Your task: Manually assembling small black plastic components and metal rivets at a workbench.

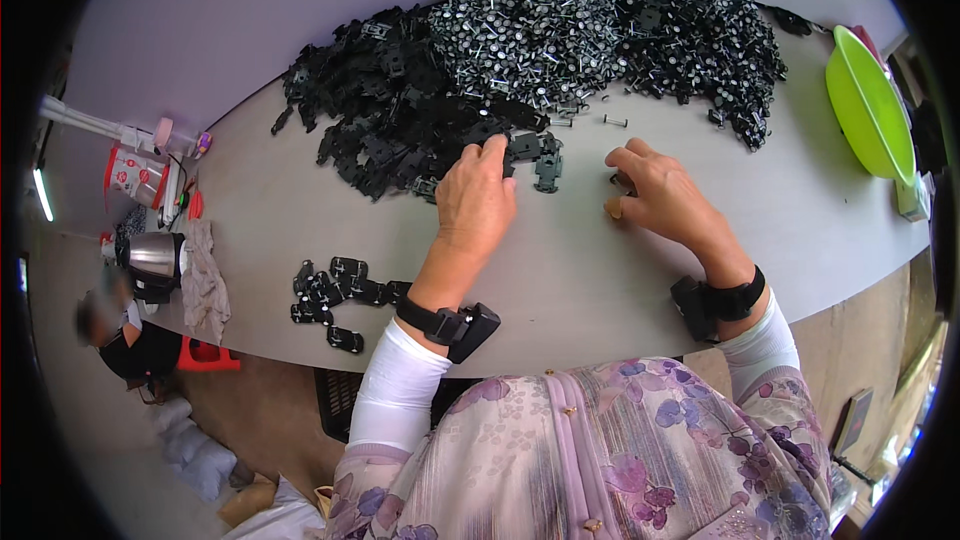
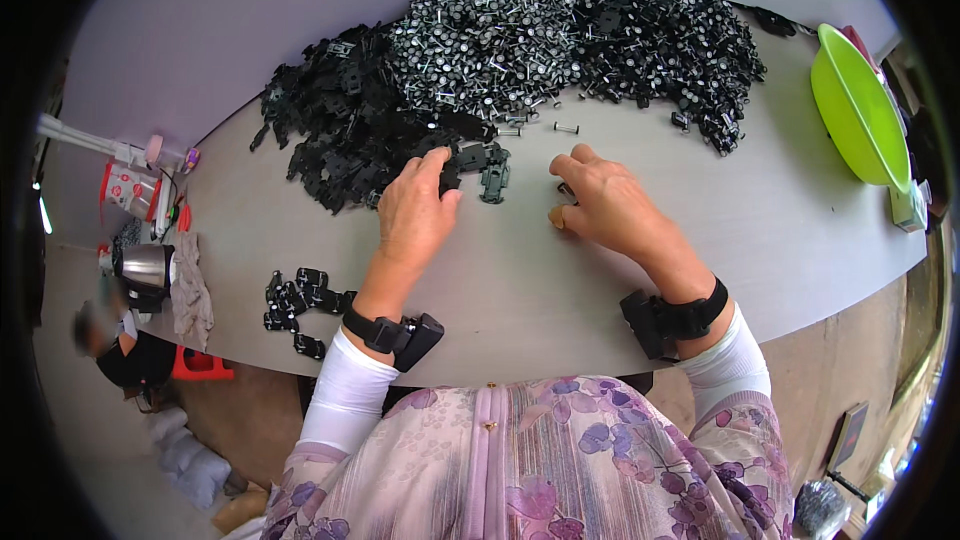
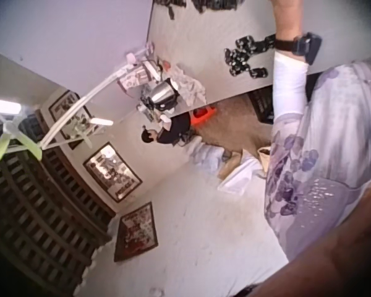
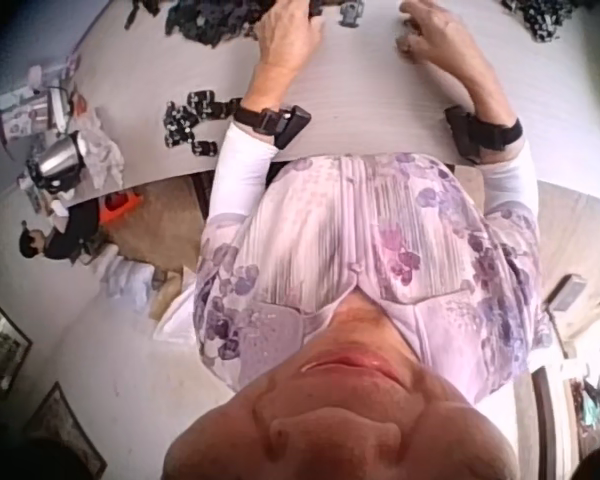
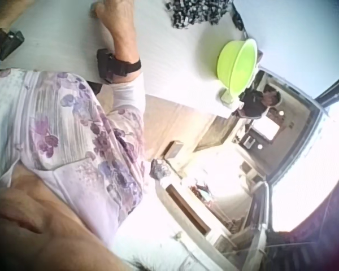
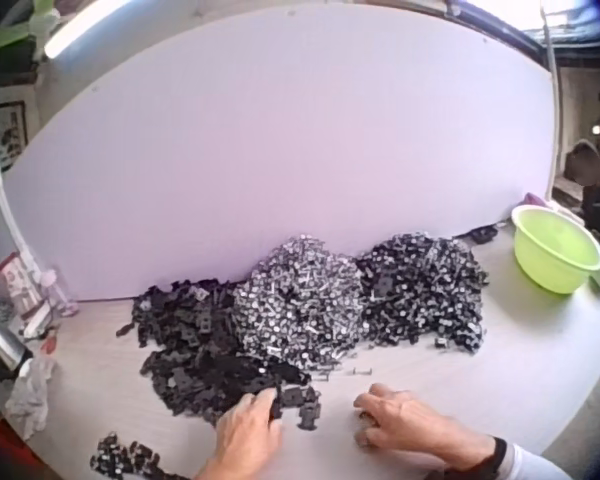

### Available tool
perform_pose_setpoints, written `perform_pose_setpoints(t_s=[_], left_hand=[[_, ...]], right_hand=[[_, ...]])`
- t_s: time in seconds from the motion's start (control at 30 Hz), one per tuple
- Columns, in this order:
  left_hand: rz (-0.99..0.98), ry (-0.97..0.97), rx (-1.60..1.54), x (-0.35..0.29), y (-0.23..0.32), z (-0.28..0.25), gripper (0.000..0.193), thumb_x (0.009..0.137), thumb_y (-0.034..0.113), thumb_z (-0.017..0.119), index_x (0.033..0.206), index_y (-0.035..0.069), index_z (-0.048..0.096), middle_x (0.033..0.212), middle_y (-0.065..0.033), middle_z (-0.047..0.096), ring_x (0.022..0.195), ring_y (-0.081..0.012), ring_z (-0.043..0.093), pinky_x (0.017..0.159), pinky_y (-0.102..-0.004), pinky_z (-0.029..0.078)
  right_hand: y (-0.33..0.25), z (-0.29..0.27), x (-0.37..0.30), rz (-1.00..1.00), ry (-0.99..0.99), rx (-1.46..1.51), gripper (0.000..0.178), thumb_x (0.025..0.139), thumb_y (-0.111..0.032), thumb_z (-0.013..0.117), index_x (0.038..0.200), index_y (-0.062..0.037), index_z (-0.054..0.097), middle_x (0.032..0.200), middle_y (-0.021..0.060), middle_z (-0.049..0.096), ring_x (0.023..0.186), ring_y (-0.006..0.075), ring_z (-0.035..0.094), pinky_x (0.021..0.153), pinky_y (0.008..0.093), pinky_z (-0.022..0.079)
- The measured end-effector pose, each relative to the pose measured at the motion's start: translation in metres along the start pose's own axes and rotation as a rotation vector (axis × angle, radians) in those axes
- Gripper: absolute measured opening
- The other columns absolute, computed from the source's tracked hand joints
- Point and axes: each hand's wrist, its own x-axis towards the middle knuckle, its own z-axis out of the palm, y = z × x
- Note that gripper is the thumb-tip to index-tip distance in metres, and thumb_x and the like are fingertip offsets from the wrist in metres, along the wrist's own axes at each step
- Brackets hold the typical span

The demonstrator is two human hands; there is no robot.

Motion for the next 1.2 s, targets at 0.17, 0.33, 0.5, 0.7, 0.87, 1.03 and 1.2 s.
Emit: perform_pose_setpoints(t_s=[0.17, 0.33, 0.5, 0.7, 0.87, 1.03, 1.2], left_hand=[[-0.146, -0.006, -0.298, -0.002, -0.014, 0.005, 0.051, 0.072, -0.001, 0.068, 0.121, 0.004, 0.056, 0.091, -0.0090, 0.065, 0.070, -0.0185, 0.065, 0.061, -0.0339, 0.052], [-0.461, -0.157, -1.387, -0.016, -0.015, -0.005, 0.038, 0.077, -0.006, 0.056, 0.115, -0.004, 0.056, 0.105, -0.0122, 0.059, 0.069, -0.0174, 0.065, 0.060, -0.0318, 0.056], [-0.369, -0.332, -1.641, -0.023, -0.022, 0.004, 0.022, 0.075, -0.011, 0.055, 0.095, -0.002, 0.057, 0.114, -0.0160, 0.056, 0.082, -0.0227, 0.067, 0.073, -0.0345, 0.057], [-0.299, -0.325, -1.545, -0.028, -0.003, 0.001, 0.011, 0.079, -0.006, 0.061, 0.088, -0.001, 0.058, 0.112, -0.0169, 0.060, 0.083, -0.0224, 0.068, 0.073, -0.0317, 0.056], [-0.385, -0.390, -1.513, -0.032, -0.001, -0.003, 0.008, 0.083, -0.001, 0.065, 0.089, -0.001, 0.059, 0.097, -0.0124, 0.065, 0.074, -0.0156, 0.067, 0.060, -0.0254, 0.054], [-0.409, -0.368, -1.464, -0.034, 0.003, 0.000, 0.006, 0.085, 0.002, 0.065, 0.087, -0.001, 0.060, 0.091, -0.0084, 0.064, 0.064, -0.0101, 0.063, 0.049, -0.0209, 0.049], [-0.382, -0.392, -1.713, -0.035, -0.003, 0.006, 0.008, 0.084, 0.000, 0.064, 0.089, 0.003, 0.059, 0.109, -0.0090, 0.059, 0.082, -0.0099, 0.059, 0.069, -0.0261, 0.054]], right_hand=[[0.012, 0.000, 0.004, -0.317, -0.043, 0.051, 0.025, 0.065, 0.006, 0.057, 0.090, 0.0053, 0.059, 0.096, 0.0148, 0.058, 0.078, 0.0362, 0.060, 0.071, 0.0408, 0.048], [0.007, -0.001, 0.003, -0.246, -0.052, 0.057, 0.023, 0.065, 0.007, 0.058, 0.087, 0.0044, 0.060, 0.096, 0.0143, 0.057, 0.079, 0.0357, 0.059, 0.070, 0.0399, 0.048], [0.003, 0.002, 0.003, -0.262, -0.054, -0.014, 0.021, 0.067, 0.005, 0.061, 0.088, 0.0032, 0.059, 0.096, 0.0121, 0.057, 0.073, 0.0298, 0.059, 0.067, 0.0368, 0.049], [-0.023, 0.024, -0.003, -0.330, 0.079, 0.499, 0.024, 0.074, 0.004, 0.065, 0.096, -0.0006, 0.058, 0.097, 0.0085, 0.055, 0.071, 0.0178, 0.061, 0.058, 0.0291, 0.052], [-0.028, 0.033, -0.007, -0.318, 0.011, 0.683, 0.026, 0.076, 0.006, 0.065, 0.100, -0.0004, 0.057, 0.099, 0.0084, 0.054, 0.080, 0.0156, 0.061, 0.068, 0.0275, 0.053], [-0.028, 0.033, -0.012, -0.246, -0.038, 0.766, 0.025, 0.077, 0.004, 0.065, 0.101, -0.0004, 0.058, 0.103, 0.0086, 0.052, 0.082, 0.0142, 0.061, 0.070, 0.0268, 0.053], [-0.028, 0.032, -0.012, -0.263, -0.038, 0.793, 0.024, 0.079, 0.003, 0.066, 0.101, -0.0008, 0.058, 0.104, 0.0087, 0.052, 0.085, 0.0141, 0.059, 0.072, 0.0257, 0.052]])
